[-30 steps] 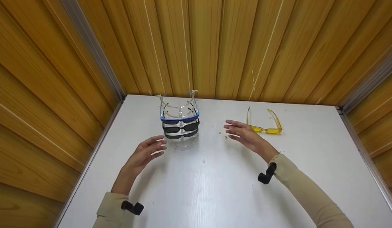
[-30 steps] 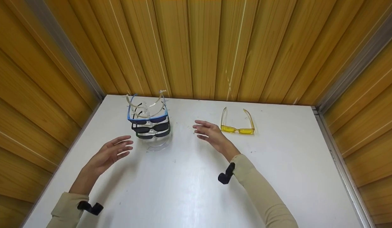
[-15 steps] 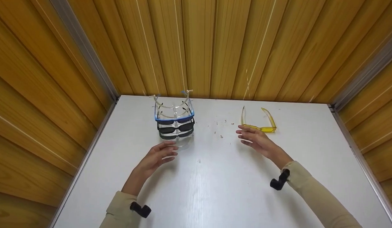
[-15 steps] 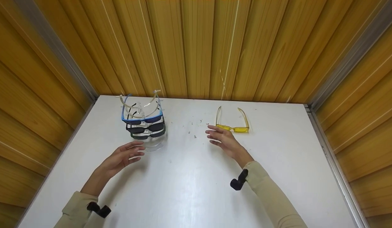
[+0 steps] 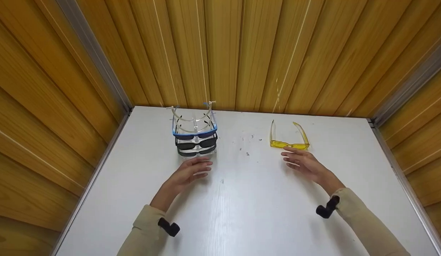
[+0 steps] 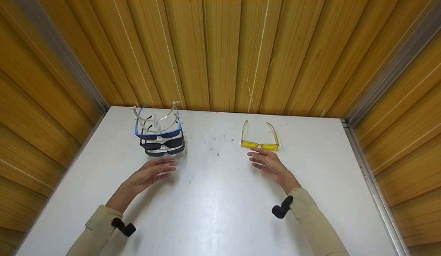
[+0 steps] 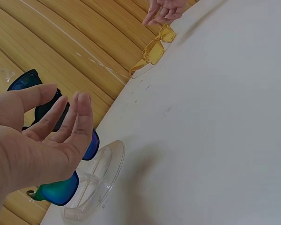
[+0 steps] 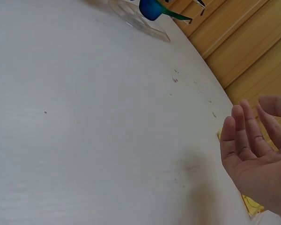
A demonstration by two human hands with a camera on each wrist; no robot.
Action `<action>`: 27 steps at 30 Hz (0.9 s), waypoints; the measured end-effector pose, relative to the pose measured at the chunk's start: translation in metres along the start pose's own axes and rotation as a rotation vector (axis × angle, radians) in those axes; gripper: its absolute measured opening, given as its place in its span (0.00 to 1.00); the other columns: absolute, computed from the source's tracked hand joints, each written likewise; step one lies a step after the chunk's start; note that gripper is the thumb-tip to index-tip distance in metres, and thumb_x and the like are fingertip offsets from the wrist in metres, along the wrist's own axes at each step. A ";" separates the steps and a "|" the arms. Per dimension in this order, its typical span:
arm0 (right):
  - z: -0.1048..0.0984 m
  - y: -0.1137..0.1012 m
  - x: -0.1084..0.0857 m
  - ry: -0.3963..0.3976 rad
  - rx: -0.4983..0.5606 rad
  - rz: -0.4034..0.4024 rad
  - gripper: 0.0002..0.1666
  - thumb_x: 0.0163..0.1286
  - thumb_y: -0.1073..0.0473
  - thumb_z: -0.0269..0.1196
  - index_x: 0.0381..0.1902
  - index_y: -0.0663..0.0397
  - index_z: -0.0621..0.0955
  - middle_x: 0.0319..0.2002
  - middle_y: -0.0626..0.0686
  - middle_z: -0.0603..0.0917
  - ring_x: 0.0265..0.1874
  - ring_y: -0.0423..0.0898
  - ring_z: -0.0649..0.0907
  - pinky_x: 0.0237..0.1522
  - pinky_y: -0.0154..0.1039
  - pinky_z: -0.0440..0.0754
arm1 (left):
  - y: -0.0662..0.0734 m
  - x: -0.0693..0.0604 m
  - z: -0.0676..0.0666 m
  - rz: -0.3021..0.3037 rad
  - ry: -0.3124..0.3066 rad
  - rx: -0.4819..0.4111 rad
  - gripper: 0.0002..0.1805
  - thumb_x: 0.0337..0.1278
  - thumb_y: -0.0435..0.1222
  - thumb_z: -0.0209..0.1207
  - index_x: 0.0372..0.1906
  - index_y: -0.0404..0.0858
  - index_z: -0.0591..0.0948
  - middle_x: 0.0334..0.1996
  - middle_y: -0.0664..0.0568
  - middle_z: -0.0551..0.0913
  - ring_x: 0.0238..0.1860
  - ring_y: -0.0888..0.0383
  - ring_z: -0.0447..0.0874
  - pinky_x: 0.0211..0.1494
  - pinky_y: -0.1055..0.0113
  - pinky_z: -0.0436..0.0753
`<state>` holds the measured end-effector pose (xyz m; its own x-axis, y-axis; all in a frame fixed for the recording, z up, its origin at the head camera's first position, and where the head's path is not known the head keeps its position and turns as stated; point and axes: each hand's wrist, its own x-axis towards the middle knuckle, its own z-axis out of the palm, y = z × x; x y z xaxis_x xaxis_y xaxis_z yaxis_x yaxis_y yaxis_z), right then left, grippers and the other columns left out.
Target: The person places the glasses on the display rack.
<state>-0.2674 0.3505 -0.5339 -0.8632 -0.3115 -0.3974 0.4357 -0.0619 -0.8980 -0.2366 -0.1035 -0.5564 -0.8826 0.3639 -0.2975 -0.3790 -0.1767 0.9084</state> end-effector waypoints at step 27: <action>-0.061 -0.002 -0.028 0.131 -0.064 0.025 0.28 0.81 0.61 0.53 0.77 0.49 0.68 0.51 0.38 0.87 0.56 0.37 0.83 0.62 0.33 0.82 | 0.006 0.086 0.079 -0.059 -0.121 0.008 0.25 0.75 0.29 0.51 0.73 0.31 0.69 0.66 0.38 0.79 0.71 0.37 0.73 0.76 0.49 0.73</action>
<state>-0.2595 0.4173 -0.5326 -0.8801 -0.1851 -0.4372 0.4437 0.0066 -0.8961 -0.2924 -0.0006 -0.5535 -0.8187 0.4810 -0.3136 -0.4266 -0.1442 0.8929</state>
